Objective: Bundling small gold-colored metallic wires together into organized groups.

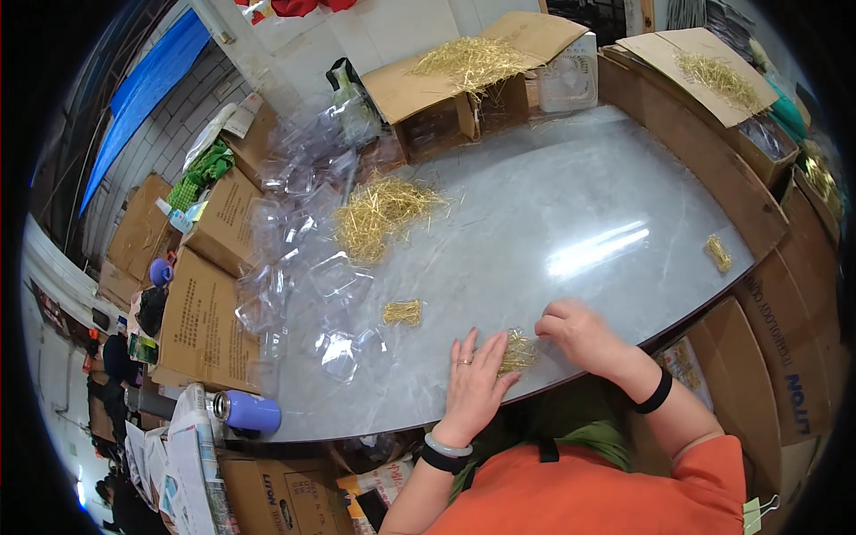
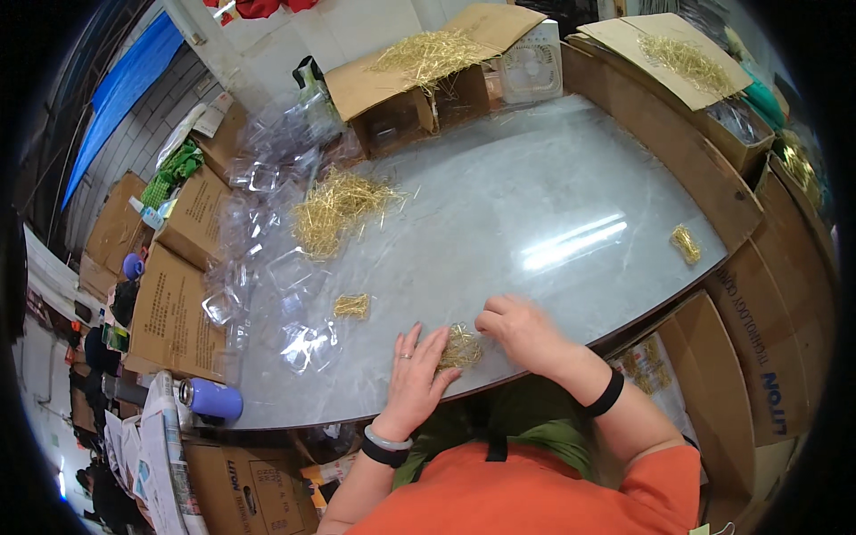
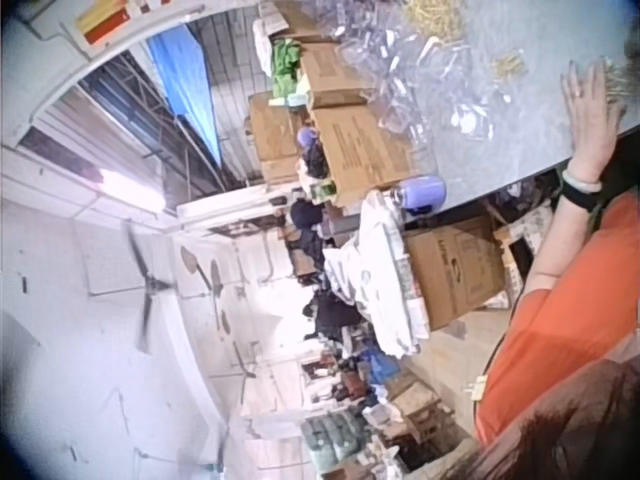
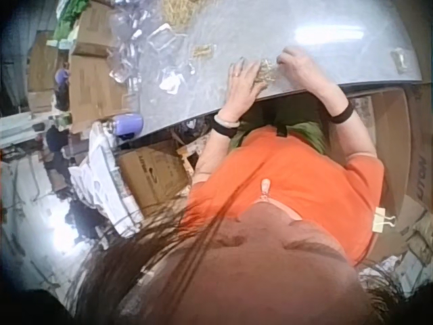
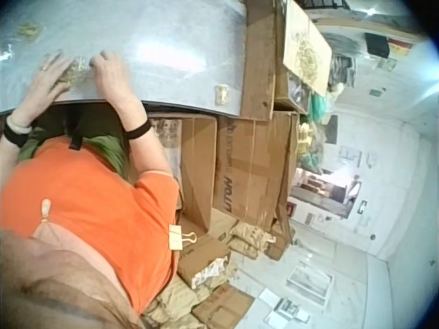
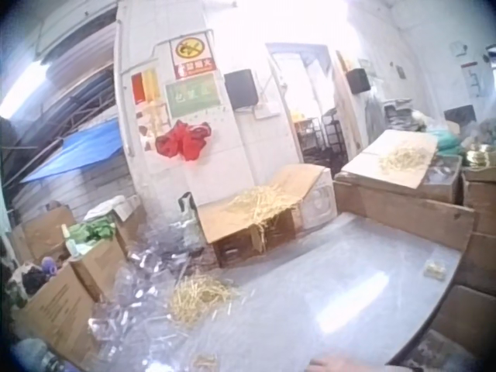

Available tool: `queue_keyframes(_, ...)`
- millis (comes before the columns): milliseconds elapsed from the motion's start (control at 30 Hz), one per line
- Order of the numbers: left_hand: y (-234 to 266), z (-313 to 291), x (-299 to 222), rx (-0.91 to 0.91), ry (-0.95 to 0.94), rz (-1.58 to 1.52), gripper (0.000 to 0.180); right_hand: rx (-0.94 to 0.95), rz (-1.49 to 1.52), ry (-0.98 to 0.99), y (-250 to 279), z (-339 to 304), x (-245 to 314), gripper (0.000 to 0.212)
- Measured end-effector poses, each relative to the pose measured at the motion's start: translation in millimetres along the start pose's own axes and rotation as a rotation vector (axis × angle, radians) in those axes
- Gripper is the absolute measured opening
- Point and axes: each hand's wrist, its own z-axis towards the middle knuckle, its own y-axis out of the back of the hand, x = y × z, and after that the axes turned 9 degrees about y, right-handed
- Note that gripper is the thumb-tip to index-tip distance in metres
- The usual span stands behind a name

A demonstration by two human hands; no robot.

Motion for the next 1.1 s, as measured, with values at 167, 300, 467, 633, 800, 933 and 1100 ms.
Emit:
queue_keyframes(167, -2, 0, -1, -0.022, 0.009, 0.0, 0.062, 0.123, -0.065, 0.17, 13, 11, -8, 0.007)
queue_keyframes(300, -4, 1, -1, -0.01, -0.005, 0.06, 0.065, 0.172, 0.08, 0.056, -17, 6, -5, 0.018)
queue_keyframes(467, 5, 1, -10, 0.001, -0.003, 0.072, 0.078, 0.099, 0.093, 0.08, -6, 6, 3, 0.054)
queue_keyframes(633, -1, 0, -6, -0.027, -0.013, 0.056, 0.078, 0.215, 0.113, 0.1, -6, 5, 1, 0.066)
queue_keyframes(800, -2, -1, 0, -0.025, -0.026, -0.005, 0.068, 0.304, 0.006, -0.126, -17, -1, 18, 0.069)
queue_keyframes(933, -1, -2, 1, -0.023, -0.052, -0.029, 0.067, 0.053, 0.008, -0.004, -16, -5, 15, 0.063)
queue_keyframes(1100, -1, -2, 1, -0.018, -0.044, -0.036, 0.068, 0.157, 0.038, -0.024, -19, -4, 18, 0.068)
